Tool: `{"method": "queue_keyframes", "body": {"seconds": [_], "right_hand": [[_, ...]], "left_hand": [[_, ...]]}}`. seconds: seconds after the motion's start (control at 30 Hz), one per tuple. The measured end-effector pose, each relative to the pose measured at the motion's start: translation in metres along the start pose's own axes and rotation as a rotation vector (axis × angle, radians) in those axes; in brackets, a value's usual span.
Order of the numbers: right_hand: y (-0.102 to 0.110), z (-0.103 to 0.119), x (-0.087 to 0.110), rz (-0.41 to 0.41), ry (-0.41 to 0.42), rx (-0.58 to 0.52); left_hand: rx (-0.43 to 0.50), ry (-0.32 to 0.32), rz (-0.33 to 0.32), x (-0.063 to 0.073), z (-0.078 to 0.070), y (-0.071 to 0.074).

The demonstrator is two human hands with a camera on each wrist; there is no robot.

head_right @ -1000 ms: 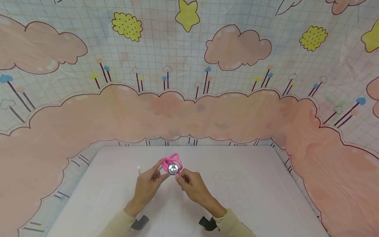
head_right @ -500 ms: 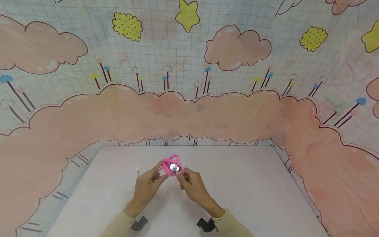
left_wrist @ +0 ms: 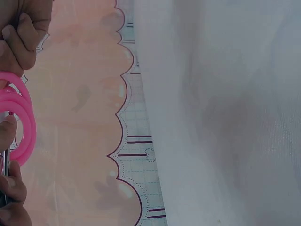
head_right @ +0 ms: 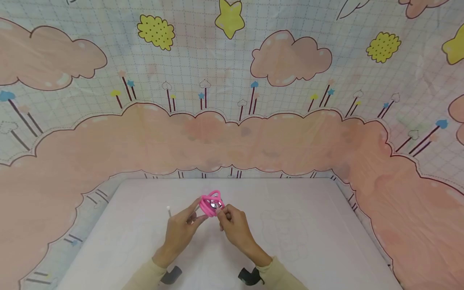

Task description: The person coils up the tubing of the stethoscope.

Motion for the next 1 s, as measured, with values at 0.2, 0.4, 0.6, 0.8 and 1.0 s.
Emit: {"method": "queue_keyframes", "body": {"seconds": [0.2,0.4,0.6,0.8,1.0], "right_hand": [[0.0040,0.0010,0.0018,-0.040,0.010,-0.033],[0.0063,-0.0033,0.0015,-0.085,0.012,-0.059],[0.0076,-0.0018,0.0025,-0.144,0.057,-0.073],[0.0068,0.0020,0.0047,-0.180,0.116,-0.055],[0.0090,0.0014,0.0061,-0.228,0.124,-0.064]], "left_hand": [[-0.005,0.011,0.002,0.0020,0.0010,-0.0022],[0.005,0.005,0.002,0.0011,0.0002,-0.0022],[0.020,0.017,0.006,-0.0011,-0.0016,-0.0022],[0.019,0.041,0.023,-0.0021,-0.0038,-0.0023],[0.025,0.036,0.044,-0.0021,-0.0049,-0.0028]]}}
Point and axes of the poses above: each hand's wrist, its own x-axis away from the middle knuckle, its own y-axis out of the back of the hand, z = x × y, the point moved 8 cm from there along -x, towards the middle knuckle, and after that the axes turned 10 degrees about -x, right-handed, at the moved point
